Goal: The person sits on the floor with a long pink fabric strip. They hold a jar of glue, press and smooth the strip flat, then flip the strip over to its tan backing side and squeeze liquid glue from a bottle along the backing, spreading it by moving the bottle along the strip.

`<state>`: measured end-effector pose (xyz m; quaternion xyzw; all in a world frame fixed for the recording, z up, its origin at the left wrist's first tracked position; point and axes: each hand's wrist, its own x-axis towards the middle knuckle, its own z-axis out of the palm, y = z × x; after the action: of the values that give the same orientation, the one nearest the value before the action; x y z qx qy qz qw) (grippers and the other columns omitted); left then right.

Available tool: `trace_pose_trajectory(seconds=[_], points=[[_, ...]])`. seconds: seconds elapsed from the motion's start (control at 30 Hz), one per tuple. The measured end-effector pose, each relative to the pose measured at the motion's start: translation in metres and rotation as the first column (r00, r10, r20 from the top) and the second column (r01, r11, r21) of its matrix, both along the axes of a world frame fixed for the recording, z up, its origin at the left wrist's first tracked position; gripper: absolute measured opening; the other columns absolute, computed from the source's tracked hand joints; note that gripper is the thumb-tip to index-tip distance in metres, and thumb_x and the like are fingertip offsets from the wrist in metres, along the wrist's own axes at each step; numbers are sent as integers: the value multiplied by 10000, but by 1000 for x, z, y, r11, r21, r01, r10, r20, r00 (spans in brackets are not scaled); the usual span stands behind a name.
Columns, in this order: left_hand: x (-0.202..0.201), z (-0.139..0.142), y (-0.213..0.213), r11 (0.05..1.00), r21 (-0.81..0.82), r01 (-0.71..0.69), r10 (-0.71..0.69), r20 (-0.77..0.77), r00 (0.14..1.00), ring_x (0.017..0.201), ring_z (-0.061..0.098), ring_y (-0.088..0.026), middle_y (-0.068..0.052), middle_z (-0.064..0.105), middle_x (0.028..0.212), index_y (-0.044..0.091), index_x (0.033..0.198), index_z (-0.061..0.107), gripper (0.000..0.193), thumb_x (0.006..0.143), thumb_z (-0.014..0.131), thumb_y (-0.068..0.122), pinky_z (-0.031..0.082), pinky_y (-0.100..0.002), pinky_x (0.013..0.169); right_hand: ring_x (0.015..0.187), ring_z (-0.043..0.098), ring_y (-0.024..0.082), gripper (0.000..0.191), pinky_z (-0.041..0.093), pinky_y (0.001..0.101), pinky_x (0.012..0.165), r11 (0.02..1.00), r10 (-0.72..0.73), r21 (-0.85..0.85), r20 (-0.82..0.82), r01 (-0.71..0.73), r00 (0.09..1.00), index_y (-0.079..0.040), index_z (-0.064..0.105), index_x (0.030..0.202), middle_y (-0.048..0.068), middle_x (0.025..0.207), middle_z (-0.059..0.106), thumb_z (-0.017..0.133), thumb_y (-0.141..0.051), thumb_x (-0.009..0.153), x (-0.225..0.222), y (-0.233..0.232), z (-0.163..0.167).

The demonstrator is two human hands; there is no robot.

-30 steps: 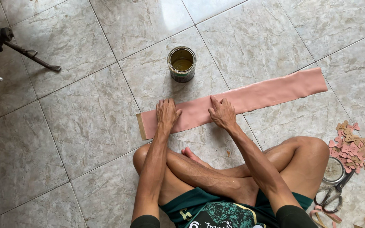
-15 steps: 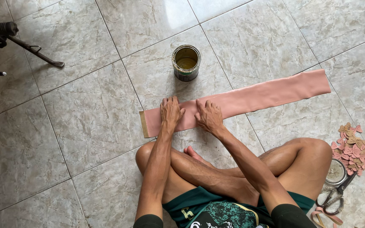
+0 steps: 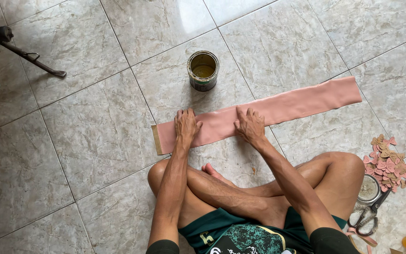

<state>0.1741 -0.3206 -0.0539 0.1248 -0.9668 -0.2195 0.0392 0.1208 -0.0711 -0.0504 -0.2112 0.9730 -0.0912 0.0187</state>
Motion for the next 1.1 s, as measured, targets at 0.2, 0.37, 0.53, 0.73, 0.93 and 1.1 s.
trace_pose_trajectory(seconds=[0.2, 0.37, 0.53, 0.73, 0.93, 1.1], points=[[0, 1, 2, 1000, 4, -7, 7, -2, 1000, 1127, 584, -353, -148, 709, 1091, 21, 1064, 655, 520, 688, 914, 269, 476, -499, 979, 989, 585, 380, 567, 474, 589, 796, 975, -214, -20, 183, 222, 960, -181, 481, 1500, 219, 1155, 560, 536, -397, 978, -20, 31, 11], [0, 0, 3, 999, 28, -16, 16, 7, 1000, 1147, 573, -359, -146, 711, 1080, 34, 1026, 681, 474, 679, 913, 258, 478, -505, 953, 938, 603, 376, 574, 463, 583, 799, 995, -70, -63, 94, 76, 993, -231, 503, 1508, 184, 1119, 600, 540, -355, 949, -14, 29, 12], [1, -1, 2, 1000, 24, -16, 16, -2, 1000, 1140, 582, -357, -151, 710, 1068, 33, 1033, 678, 463, 703, 908, 263, 482, -504, 955, 876, 630, 280, 522, 442, 519, 736, 995, 102, 19, -60, -101, 993, -226, 553, 1458, 98, 1068, 642, 558, -337, 948, -4, -1, 1], [5, -2, -1, 999, 27, -24, 24, -8, 1000, 1140, 580, -358, -153, 709, 1074, 34, 1030, 679, 459, 701, 906, 259, 480, -505, 954, 859, 623, 276, 519, 432, 499, 716, 976, 204, 111, -167, -187, 965, -163, 571, 1436, 53, 1060, 649, 576, -327, 943, 3, -25, -7], [4, -2, -3, 1000, -3, -23, 23, 0, 1000, 1148, 575, -362, -158, 709, 1082, 33, 1043, 681, 468, 703, 902, 268, 482, -502, 959, 838, 625, 277, 520, 455, 485, 688, 950, 293, 160, -174, -267, 940, -88, 561, 1431, 72, 1038, 649, 552, -314, 962, 14, -55, -6], [5, -3, -4, 1000, 0, -29, 29, 9, 1000, 1162, 576, -351, -153, 714, 1090, 32, 1035, 685, 465, 700, 898, 274, 483, -499, 964, 834, 628, 274, 510, 473, 485, 678, 933, 343, 179, -173, -313, 923, -57, 554, 1436, 83, 1027, 656, 537, -282, 978, 18, -67, -3]])
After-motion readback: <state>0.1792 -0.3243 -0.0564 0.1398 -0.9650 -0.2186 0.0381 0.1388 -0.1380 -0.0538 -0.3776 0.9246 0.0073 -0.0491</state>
